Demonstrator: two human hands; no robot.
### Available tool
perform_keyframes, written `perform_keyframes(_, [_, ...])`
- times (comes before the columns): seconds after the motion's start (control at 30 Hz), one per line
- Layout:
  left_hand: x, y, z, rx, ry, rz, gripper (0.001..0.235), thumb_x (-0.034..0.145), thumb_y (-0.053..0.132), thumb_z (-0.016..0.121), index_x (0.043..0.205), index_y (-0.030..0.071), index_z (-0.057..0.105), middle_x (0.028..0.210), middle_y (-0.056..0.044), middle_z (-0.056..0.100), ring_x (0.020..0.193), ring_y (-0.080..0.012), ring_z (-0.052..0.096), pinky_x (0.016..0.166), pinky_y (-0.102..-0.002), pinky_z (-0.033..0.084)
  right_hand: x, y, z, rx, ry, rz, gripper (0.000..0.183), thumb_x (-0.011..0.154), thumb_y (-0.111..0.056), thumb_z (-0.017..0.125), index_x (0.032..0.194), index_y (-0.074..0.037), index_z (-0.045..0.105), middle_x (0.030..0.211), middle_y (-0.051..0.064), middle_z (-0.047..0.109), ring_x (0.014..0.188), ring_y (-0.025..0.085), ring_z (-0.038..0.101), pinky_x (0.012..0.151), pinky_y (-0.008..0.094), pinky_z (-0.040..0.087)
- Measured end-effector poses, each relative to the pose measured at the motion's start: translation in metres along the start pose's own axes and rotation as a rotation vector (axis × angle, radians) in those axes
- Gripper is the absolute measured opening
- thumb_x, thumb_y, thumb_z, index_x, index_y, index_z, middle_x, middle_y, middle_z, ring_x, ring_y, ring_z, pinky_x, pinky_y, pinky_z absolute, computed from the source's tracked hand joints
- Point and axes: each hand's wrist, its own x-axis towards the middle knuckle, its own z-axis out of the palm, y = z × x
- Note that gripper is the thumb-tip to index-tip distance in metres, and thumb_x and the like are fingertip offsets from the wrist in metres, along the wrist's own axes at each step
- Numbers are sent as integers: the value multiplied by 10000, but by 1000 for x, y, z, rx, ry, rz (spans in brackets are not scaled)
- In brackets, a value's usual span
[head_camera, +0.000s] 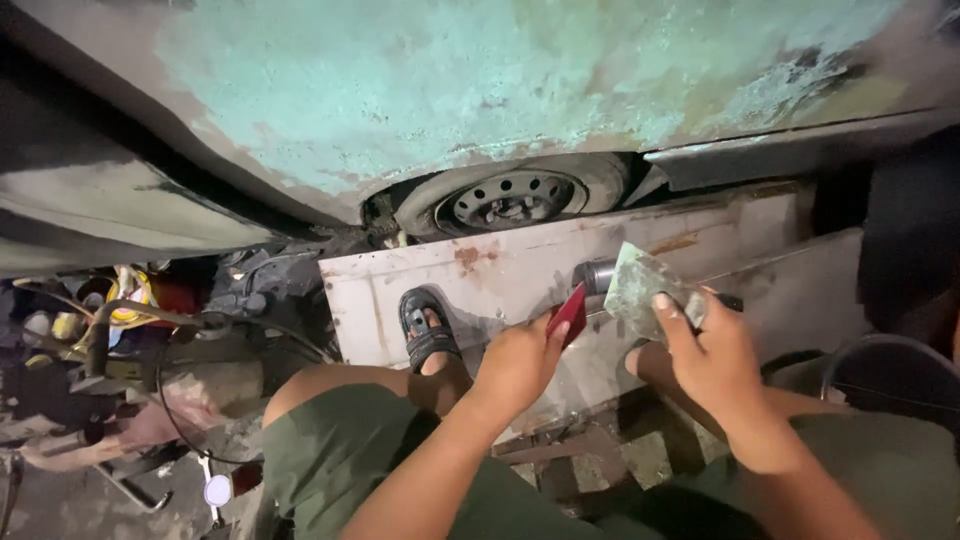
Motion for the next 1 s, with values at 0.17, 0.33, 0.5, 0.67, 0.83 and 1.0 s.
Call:
perform_keyframes(0.17, [-1, -4, 19, 76, -33, 113, 281, 1044, 337, 499, 1101, 140, 691, 748, -143, 738, 653, -393, 743, 547, -520, 578, -18, -64, 10, 147, -17, 32, 302, 937, -209, 743, 705, -49, 635, 550, 38, 631, 574, 143, 540, 613, 381, 503])
perform_keyframes(0.33, [2, -5, -20, -26, -110, 55, 246, 1007, 224, 541, 911, 56, 693, 709, -159, 712, 663, -372, 733, 525, -404, 571, -7, -37, -12, 82, -51, 34, 285, 991, -302, 716, 859, -52, 680, 719, 182, 709, 757, 307, 689, 719, 436, 536])
perform_keyframes(0.5, [0, -7, -24, -490, -69, -110, 267, 990, 158, 544, 930, -53, 695, 691, -269, 678, 671, -478, 700, 531, -502, 544, -12, -45, -1, -198, -120, -544, 282, 967, -150, 621, 1209, -107, 759, 1022, 203, 758, 928, 436, 696, 690, 539, 588])
perform_keyframes(0.67, [4, -15, -76, -862, 130, -275, 429, 1078, 462, 404, 743, 201, 347, 643, 49, 259, 577, -108, 299, 596, -306, 251, -27, 32, 1, -705, -400, -805, 638, 846, -74, 649, 1429, -322, 569, 1346, -28, 642, 1208, 247, 606, 836, 403, 583])
perform_keyframes(0.83, [6, -10, -74, -560, 143, -185, 398, 1059, 448, 380, 1094, 95, 561, 799, -88, 613, 720, -253, 590, 622, -401, 432, -36, 67, 9, -312, -392, -151, 233, 989, -354, 548, 1085, -155, 623, 769, 36, 607, 483, 136, 523, 488, 327, 413])
perform_keyframes(1.0, [-2, 9, -44, -326, 206, 265, 369, 1100, 199, 424, 1267, -73, 610, 926, -200, 717, 743, -304, 727, 622, -385, 658, -24, 6, 22, 236, -225, 292, 391, 1043, -375, 567, 777, -125, 427, 712, -29, 361, 693, 130, 395, 670, 318, 323])
